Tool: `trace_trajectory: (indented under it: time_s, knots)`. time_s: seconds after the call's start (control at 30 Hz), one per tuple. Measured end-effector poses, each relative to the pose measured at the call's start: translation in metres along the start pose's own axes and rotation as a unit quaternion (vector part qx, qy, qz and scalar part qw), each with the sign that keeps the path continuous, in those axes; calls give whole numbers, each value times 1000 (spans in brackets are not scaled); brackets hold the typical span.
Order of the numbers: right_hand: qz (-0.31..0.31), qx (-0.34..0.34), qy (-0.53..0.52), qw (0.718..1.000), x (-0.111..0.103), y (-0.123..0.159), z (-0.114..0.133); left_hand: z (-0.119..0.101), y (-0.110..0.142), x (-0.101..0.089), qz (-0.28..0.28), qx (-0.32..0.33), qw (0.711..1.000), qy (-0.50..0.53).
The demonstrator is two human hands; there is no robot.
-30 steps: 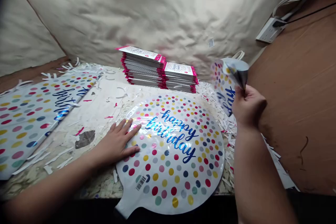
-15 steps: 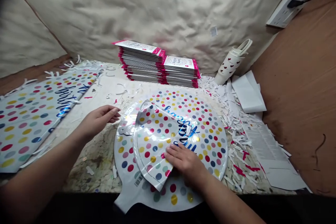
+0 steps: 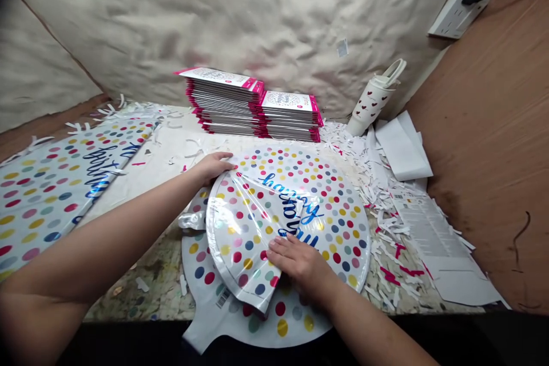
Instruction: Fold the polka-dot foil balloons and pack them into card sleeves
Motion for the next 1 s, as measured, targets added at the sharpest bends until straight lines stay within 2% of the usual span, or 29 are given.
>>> trace_trajectory:
  time_s: [0.1,0.2,0.27,0.3,0.37,0.43,0.47,0.5,0.53,0.57,0.6,0.7,0.83,0.9,1.0]
  knots:
    - [-9,-19,5,1000,-1,-6,-2,8,1,-17,-41,41,993,-102]
    - [-13,-29,12,999,-2,-9,-3,2,10,-37,-80,106,972,-195]
    - [-8,-29,11,999,-1,-10,-5,-8,20,-40,-86,162,954,-236]
    - [-3,-30,8,1000,-1,-10,-6,-15,28,-36,-71,197,946,-249]
    - [13,-34,-4,999,0,-11,-9,-28,46,-13,-4,275,926,-257]
    - [29,-43,-16,999,-1,-12,-11,-38,67,23,110,370,887,-252]
    - [35,-48,-21,998,-1,-13,-12,-41,78,42,176,425,852,-249]
    - [36,-52,-23,998,-2,-12,-13,-43,89,59,234,488,801,-255]
    - [31,-53,-23,998,-4,-11,-13,-42,96,73,265,524,765,-265]
    - [21,-47,-22,998,-5,-10,-12,-41,101,82,280,543,741,-278]
    - [6,-34,-23,999,-7,-8,-12,-39,102,88,277,545,735,-295]
    - [-28,10,-37,999,-10,0,-11,-35,95,93,248,497,765,-327]
    - [4,18,-79,997,-10,4,-10,-38,87,94,234,462,786,-338]
    - [33,52,-109,992,-14,1,-15,-35,88,89,222,440,799,-346]
    - [57,143,-138,978,-25,-8,-24,-15,96,63,220,421,802,-362]
Point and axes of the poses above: each hand's wrist, its own y-axis away from the middle knuckle, its own x-axis out of the palm, z = x × y, the point moved 2 cm from there along -y, towards the middle knuckle, and after that the axes turned 11 degrees about x, right-handed, at the moved point
